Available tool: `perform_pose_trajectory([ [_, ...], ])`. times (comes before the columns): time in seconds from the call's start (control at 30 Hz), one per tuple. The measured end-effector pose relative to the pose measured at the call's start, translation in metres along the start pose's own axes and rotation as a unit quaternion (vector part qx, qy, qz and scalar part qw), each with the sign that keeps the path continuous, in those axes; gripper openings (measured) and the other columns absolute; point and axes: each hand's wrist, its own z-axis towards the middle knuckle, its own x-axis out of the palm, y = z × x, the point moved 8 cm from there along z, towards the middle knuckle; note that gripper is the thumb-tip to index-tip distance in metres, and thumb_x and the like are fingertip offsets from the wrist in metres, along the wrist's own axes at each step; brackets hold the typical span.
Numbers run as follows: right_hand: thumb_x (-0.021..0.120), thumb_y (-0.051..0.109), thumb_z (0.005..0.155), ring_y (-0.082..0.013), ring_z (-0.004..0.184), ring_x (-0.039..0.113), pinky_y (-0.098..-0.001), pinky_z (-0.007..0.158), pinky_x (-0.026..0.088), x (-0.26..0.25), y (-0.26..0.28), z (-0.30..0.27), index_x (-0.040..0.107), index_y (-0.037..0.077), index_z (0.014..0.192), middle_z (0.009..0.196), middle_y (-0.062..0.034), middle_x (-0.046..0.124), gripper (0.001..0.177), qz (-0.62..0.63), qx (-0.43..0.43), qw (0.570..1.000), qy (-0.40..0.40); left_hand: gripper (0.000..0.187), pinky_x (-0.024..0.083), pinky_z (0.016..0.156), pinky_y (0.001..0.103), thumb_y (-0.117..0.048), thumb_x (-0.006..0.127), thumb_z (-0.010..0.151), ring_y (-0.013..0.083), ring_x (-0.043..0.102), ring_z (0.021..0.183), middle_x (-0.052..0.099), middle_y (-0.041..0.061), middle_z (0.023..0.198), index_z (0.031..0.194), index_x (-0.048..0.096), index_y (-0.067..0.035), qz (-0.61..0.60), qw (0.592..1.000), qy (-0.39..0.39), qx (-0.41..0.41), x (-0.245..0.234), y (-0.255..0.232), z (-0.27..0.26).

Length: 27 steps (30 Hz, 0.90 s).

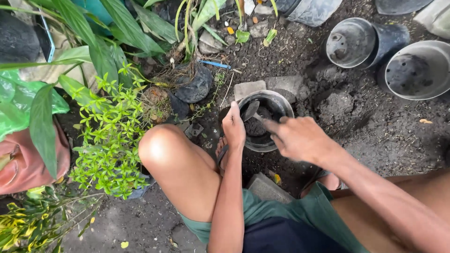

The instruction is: A person is potting a small plant in a nursery, using a trowel to fill a pot with soil and then placing the plant into it.

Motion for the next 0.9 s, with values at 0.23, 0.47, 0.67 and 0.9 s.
perform_pose_trajectory([
  [0.23, 0.053, 0.008, 0.087, -0.0179, 0.048, 0.068, -0.0336, 0.044, 0.054, 0.061, 0.012, -0.030, 0.053, 0.012, 0.149, 0.090, -0.0170, 0.069, 0.061, -0.312, -0.112, 0.933, -0.142, 0.049, 0.046, 0.113, 0.045, -0.051, 0.051, 0.104, 0.0301, 0.061, 0.128, 0.075, 0.013, 0.121, 0.123, 0.074, -0.012, 0.018, 0.999, -0.001, 0.035, 0.000, 0.008, 0.008],
  [0.47, 0.051, 0.029, 0.100, -0.0114, 0.045, 0.064, -0.0230, 0.044, 0.049, 0.036, -0.037, -0.041, 0.060, 0.026, 0.145, 0.100, -0.0118, 0.075, 0.046, -0.110, -0.038, 0.988, -0.100, 0.048, 0.051, 0.105, 0.046, -0.051, 0.049, 0.104, 0.0333, 0.066, 0.120, 0.077, 0.011, 0.116, 0.120, 0.076, -0.015, 0.074, 0.994, -0.027, 0.074, -0.005, -0.011, 0.002],
  [0.67, 0.061, 0.021, 0.095, -0.0144, 0.035, 0.051, -0.0271, 0.039, 0.042, -0.031, -0.061, -0.088, 0.065, 0.015, 0.142, 0.102, -0.0233, 0.080, 0.047, 0.124, 0.046, 0.987, -0.093, 0.046, 0.052, 0.106, 0.046, -0.053, 0.050, 0.103, 0.0315, 0.065, 0.121, 0.076, 0.010, 0.117, 0.120, 0.076, -0.018, 0.075, 0.995, -0.015, 0.070, -0.007, -0.011, 0.002],
  [0.9, 0.069, 0.032, 0.092, -0.0286, 0.076, 0.068, -0.0405, 0.067, 0.053, -0.020, -0.143, -0.092, 0.070, 0.007, 0.133, 0.092, -0.0176, 0.075, 0.049, 0.242, 0.204, 0.916, -0.245, 0.035, 0.056, 0.076, 0.029, -0.031, 0.066, 0.094, 0.0199, 0.072, 0.082, 0.081, 0.010, 0.098, 0.114, 0.076, -0.003, 0.047, 0.989, 0.024, 0.141, -0.002, -0.020, 0.002],
])
